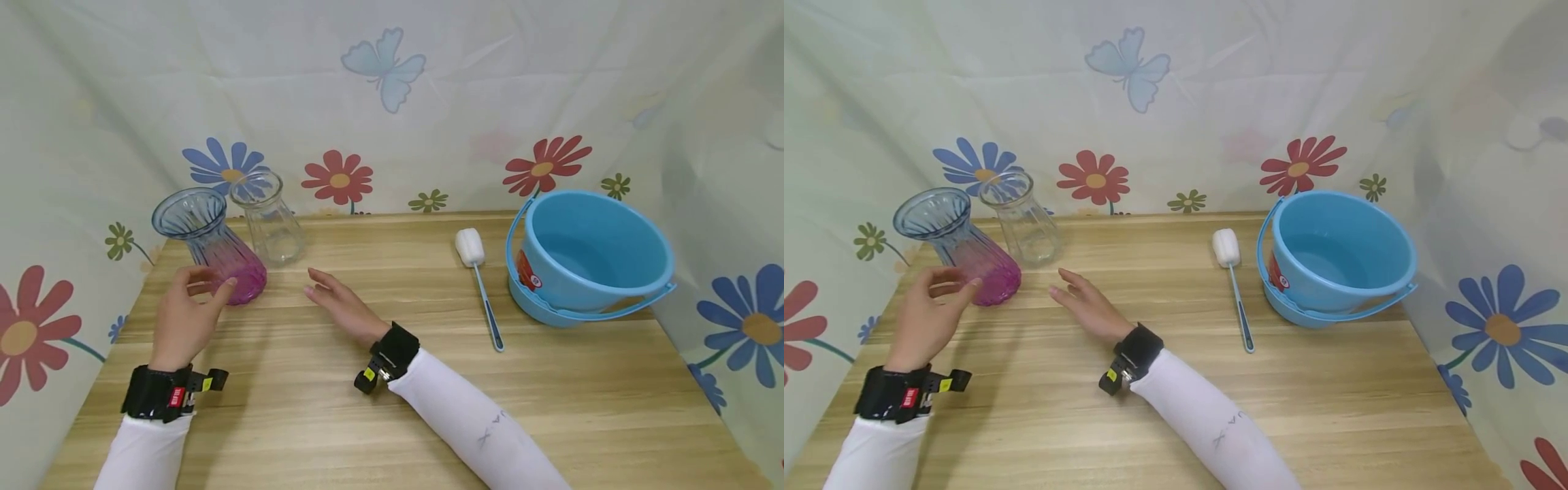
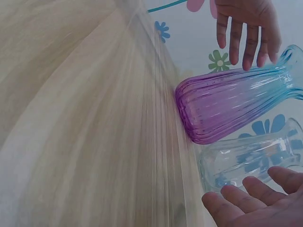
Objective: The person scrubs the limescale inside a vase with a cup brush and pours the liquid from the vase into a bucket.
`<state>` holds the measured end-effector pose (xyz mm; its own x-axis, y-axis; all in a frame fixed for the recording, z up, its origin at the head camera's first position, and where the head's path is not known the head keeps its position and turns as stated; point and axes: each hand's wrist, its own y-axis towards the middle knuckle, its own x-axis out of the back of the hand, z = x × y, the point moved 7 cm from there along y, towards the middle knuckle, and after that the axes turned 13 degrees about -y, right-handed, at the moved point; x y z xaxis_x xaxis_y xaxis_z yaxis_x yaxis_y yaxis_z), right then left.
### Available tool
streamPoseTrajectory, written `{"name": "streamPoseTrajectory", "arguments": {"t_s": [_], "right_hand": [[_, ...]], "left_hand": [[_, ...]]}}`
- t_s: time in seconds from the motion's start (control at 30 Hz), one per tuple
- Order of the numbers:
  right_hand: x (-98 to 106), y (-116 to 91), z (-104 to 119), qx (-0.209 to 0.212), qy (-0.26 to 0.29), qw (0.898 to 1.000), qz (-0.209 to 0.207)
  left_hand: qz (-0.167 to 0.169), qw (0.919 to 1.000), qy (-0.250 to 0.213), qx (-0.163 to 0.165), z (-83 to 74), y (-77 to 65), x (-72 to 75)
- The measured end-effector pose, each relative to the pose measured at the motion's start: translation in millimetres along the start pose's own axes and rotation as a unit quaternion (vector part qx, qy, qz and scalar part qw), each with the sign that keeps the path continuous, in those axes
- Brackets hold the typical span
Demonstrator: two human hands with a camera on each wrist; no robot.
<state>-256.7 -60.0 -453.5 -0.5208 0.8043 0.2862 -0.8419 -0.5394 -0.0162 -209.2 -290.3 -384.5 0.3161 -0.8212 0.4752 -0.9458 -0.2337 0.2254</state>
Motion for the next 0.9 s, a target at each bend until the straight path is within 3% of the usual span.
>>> {"name": "streamPoseTrajectory", "arguments": {"t_s": [0.37, 0.67, 0.9], "right_hand": [[-15, 13, 2, -0.022, 0.041, 0.999, 0.006], [-20, 20, -1, -0.047, 0.097, 0.994, 0.01], [-25, 31, -2, -0.053, 0.147, 0.988, 0.012]], "left_hand": [[-0.051, 0.9977, -0.009, 0.043, 21.3, 9.3, 5.8], [-0.044, 0.9964, -0.014, 0.072, 34.4, 19.8, 6.2], [-0.042, 0.9948, -0.052, 0.077, 41.8, 31.6, 3.8]]}}
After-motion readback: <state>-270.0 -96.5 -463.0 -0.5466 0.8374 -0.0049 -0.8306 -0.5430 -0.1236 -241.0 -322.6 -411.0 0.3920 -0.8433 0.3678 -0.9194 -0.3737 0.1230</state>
